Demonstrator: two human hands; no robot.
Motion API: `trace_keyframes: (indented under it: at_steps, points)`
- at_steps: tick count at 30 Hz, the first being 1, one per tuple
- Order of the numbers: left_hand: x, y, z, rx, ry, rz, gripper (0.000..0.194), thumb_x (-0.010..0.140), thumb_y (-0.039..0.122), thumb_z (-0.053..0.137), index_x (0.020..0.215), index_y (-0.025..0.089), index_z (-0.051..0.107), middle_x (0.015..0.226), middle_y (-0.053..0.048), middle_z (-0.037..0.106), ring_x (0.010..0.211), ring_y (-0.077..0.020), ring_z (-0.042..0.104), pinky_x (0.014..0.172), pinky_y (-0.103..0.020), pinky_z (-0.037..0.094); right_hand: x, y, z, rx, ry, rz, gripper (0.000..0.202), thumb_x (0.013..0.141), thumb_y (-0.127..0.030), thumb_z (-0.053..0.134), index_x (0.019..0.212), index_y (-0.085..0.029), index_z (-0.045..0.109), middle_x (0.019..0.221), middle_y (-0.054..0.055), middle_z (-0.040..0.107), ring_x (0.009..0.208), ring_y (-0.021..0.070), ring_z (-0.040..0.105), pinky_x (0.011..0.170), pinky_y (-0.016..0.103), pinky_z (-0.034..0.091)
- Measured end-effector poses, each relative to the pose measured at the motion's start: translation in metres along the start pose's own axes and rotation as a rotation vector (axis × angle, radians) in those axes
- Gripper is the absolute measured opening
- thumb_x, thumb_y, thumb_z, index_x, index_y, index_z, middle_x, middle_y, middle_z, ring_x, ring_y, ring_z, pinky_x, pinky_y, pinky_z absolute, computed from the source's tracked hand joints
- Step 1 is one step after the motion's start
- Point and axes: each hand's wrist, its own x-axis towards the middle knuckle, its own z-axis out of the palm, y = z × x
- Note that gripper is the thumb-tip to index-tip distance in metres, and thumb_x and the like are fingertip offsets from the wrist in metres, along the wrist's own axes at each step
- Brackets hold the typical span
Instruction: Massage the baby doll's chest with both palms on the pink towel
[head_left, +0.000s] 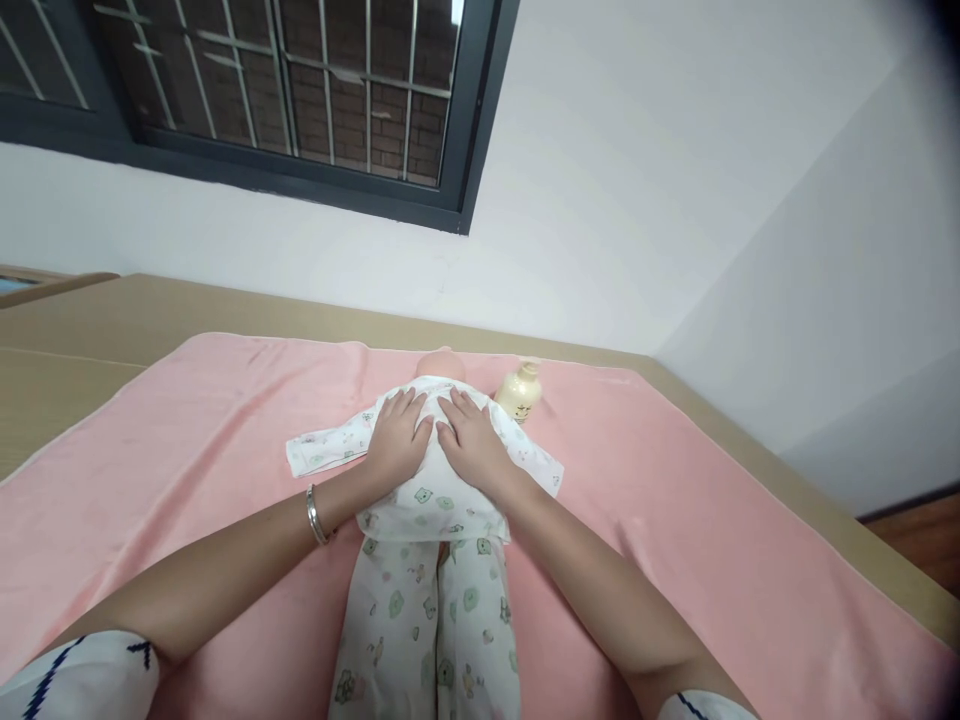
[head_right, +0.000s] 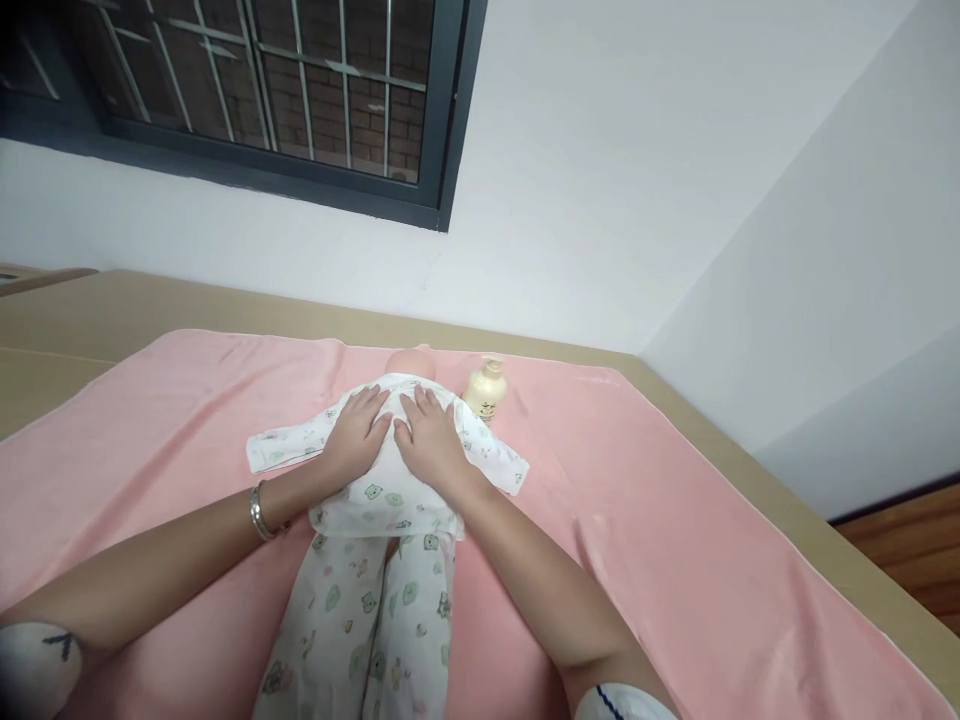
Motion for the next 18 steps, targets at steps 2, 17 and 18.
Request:
trace_keyframes:
  at_steps: [2, 17, 18]
  points:
    - [0.0, 0.003, -0.003, -0.028, -0.002, 0.008, 0.051, 0.097, 0.032, 0.036, 0.138, 0.009, 0.055, 0.152, -0.019, 0.048, 0.146, -0.0312, 0.037, 0.123, -0.05, 0.026, -0.003, -0.006, -0.004, -0.035, -0.027, 0.025, 0.052, 0.105, -0.033, 0.032, 0.152, -0.014, 0.04, 0.163, 0.017, 0.027, 0.152, 0.0336, 0.021, 0.119, 0.063, 0.02]
    - [0.051, 0.103, -0.052, -1.49, -0.199, -0.578, 0.061, 0.094, 0.048, 0.039, 0.136, 0.006, 0.054, 0.148, -0.022, 0.051, 0.138, -0.0273, 0.051, 0.116, -0.037, 0.04, -0.024, -0.001, -0.111, 0.042, 0.212, 0.115, 0.054, 0.098, -0.026, 0.039, 0.148, -0.006, 0.045, 0.153, 0.019, 0.045, 0.144, 0.0299, 0.041, 0.117, 0.045, 0.036]
    - [0.059, 0.109, -0.053, -1.589, -0.268, -0.641, 0.067, 0.094, 0.051, 0.036, 0.142, 0.004, 0.048, 0.15, -0.024, 0.048, 0.138, -0.028, 0.05, 0.115, -0.037, 0.042, -0.019, 0.008, -0.113, 0.04, 0.28, 0.148, 0.057, 0.097, -0.024, 0.038, 0.151, -0.003, 0.04, 0.157, 0.019, 0.038, 0.148, 0.0293, 0.035, 0.12, 0.045, 0.032]
